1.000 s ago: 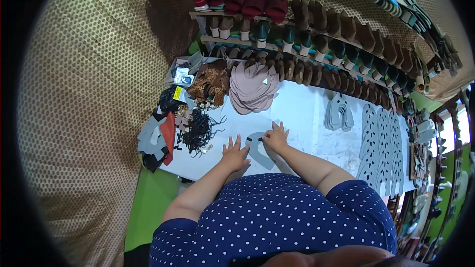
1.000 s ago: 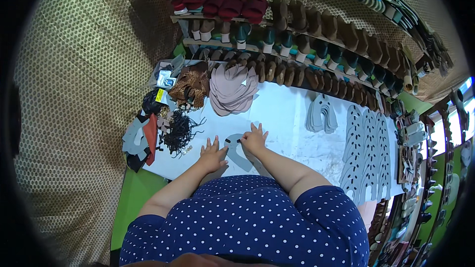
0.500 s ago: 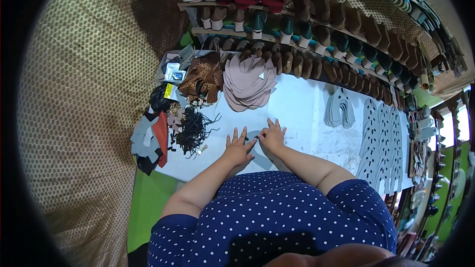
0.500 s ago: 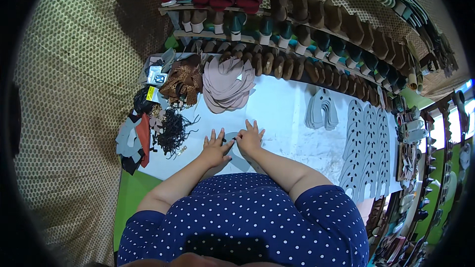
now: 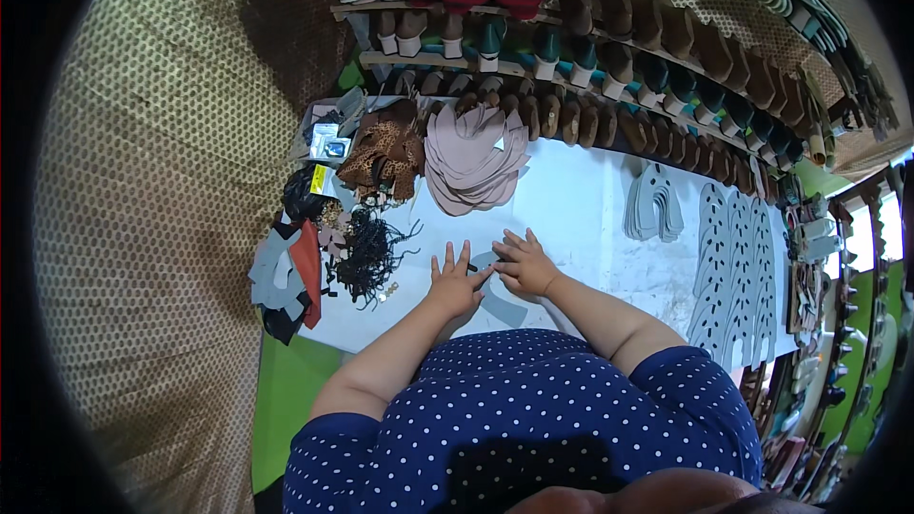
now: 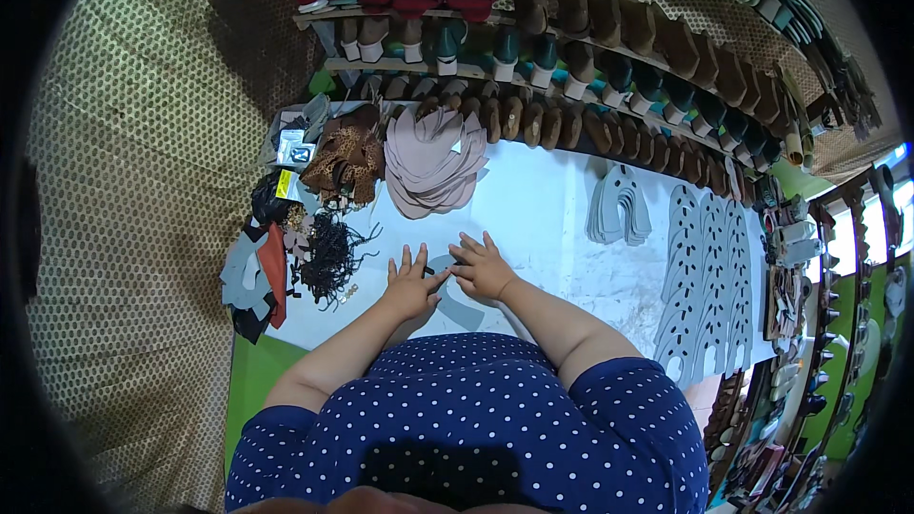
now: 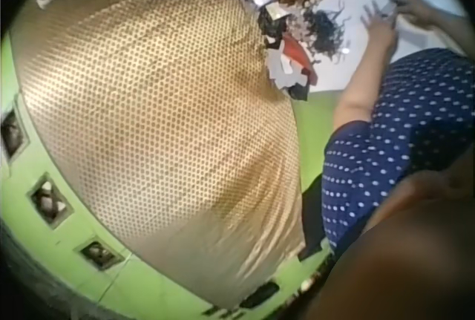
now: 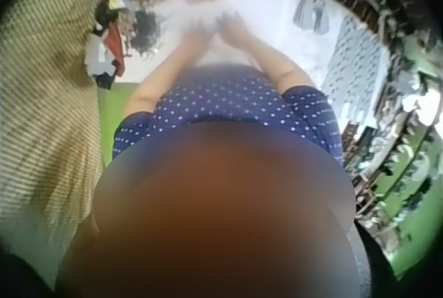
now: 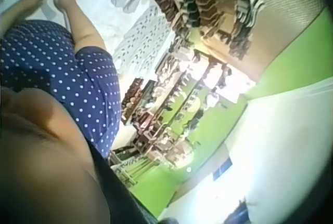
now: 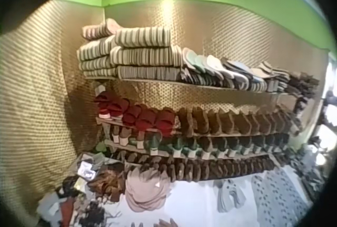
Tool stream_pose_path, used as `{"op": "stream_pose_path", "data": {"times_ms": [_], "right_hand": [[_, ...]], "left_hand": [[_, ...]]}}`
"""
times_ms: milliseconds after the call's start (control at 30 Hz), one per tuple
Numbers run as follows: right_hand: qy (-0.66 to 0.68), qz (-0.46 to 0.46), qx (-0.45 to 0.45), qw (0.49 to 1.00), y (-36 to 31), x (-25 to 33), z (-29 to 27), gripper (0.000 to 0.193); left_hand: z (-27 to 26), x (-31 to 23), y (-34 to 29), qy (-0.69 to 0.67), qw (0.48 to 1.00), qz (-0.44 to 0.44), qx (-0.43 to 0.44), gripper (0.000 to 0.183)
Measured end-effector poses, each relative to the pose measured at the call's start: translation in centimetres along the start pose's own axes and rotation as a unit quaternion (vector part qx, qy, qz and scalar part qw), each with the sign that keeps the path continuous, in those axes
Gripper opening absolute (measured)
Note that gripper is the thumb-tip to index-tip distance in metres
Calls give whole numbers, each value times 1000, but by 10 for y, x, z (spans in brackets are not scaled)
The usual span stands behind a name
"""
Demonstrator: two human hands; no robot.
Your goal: Organizing and arranging cut material components for shoe manufacturing on a workbench.
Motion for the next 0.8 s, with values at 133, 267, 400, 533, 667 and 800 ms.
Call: {"op": "stream_pose_path", "data": {"times_ms": [133, 267, 400, 533, 667, 800], "right_hand": [[-15, -31, 47, 998, -8, -3, 1, 41], [-15, -28, 70, 997, -10, -4, 3, 49], [-38, -39, 65, 996, -9, -1, 1, 50], [-60, -33, 83, 994, -9, 0, 4, 50], [-58, -34, 85, 994, -9, 0, 4, 50], [-47, -34, 82, 995, -9, -1, 2, 49]], "left_hand": [[5, 25, 5, -47, 992, -31, -116, 66], [1, 33, 2, -132, 979, -94, -127, 58], [-4, 32, 10, -163, 974, -120, -97, 43], [3, 38, 21, -151, 973, -168, -56, 30], [10, 35, 30, -161, 976, -129, -66, 22], [7, 24, 30, -224, 965, -33, -134, 16]]}}
Point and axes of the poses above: each hand's wrist, its own y-axis towards the middle knuckle, its own z-axis out of the palm, x = y × z, the point moved 8 cm from there along y, towards the middle knuckle, and after that the axes turned 2 degrees about -z, right-handed, at the moved point
